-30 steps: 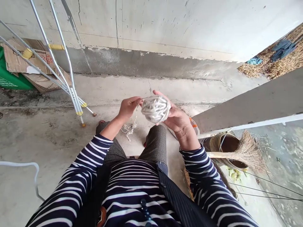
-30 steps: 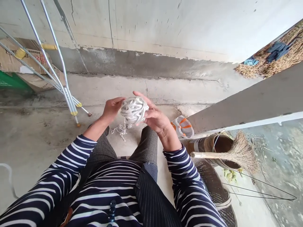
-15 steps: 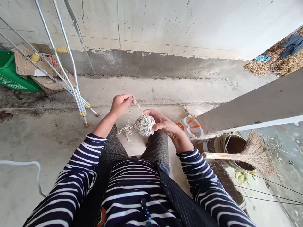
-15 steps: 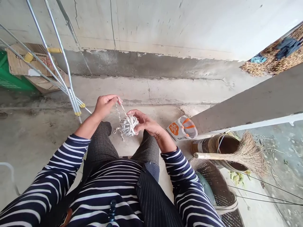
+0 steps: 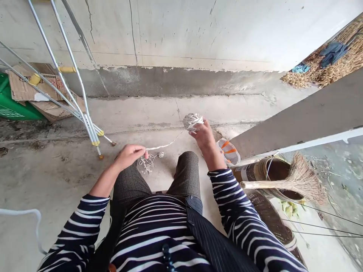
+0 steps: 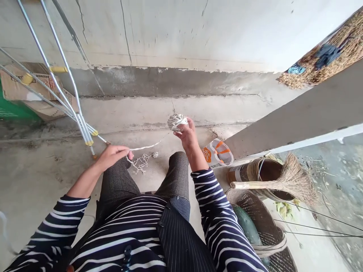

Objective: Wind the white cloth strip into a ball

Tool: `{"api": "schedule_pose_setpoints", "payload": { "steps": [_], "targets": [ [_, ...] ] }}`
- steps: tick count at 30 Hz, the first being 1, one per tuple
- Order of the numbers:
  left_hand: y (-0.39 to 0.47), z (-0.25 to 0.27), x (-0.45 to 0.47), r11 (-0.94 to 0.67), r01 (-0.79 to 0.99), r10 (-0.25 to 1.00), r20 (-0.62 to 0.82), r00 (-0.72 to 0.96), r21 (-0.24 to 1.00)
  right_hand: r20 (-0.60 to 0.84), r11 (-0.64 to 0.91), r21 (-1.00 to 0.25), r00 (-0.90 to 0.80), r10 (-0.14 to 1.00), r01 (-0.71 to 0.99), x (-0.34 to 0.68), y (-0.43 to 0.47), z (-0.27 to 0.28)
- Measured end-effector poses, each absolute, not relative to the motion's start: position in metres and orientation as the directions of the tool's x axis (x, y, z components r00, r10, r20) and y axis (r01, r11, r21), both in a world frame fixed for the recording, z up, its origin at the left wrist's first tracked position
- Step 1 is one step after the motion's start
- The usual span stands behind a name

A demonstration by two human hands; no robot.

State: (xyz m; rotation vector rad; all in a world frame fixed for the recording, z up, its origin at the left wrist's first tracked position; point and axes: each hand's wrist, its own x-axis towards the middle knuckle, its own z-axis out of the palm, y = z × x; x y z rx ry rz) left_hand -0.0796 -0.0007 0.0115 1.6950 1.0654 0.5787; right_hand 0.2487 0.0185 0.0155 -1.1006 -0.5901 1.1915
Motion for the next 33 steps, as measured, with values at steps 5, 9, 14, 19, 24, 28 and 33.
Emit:
{"api": "schedule_pose_setpoints", "payload": {
  "steps": [5, 9, 14, 19, 24, 28, 33],
  "targets": [
    [0.012, -0.042, -0.068, 0.021, 0.594, 0.934, -0.228, 0.275, 0.804, -0.140, -0.040, -0.839, 0.144, 0.980, -0.543, 0.246, 0.007, 0.055],
    [0.019, -0.041, -0.040, -0.087, 0.465, 0.957, -0.056, 0.285, 0.881, -0.170, -0.179, -0.817, -0.068, 0.983, -0.548, 0.220, -0.006, 0.058],
    [0.020, -0.015, -0.006, -0.228, 0.221, 0.922, 0.136, 0.363, 0.948, -0.233, -0.340, -0.796, -0.264, 0.936, -0.501, 0.185, -0.020, 0.036],
    [0.007, -0.012, -0.003, -0.117, 0.231, 0.933, 0.027, 0.359, 0.966, -0.202, -0.353, -0.768, -0.321, 0.925, -0.534, 0.175, -0.031, 0.020],
    [0.000, -0.012, -0.008, -0.091, 0.195, 0.932, 0.015, 0.361, 0.977, -0.202, -0.409, -0.747, -0.407, 0.891, -0.525, 0.178, -0.033, 0.018],
    [-0.003, -0.012, -0.010, -0.084, 0.194, 0.937, 0.011, 0.349, 0.977, -0.165, -0.411, -0.725, -0.439, 0.883, -0.553, 0.178, -0.036, 0.014],
    [-0.003, -0.016, -0.007, -0.043, 0.237, 0.963, -0.023, 0.269, 0.971, -0.152, -0.384, -0.728, -0.412, 0.898, -0.569, 0.181, -0.035, 0.019]
  ]
}}
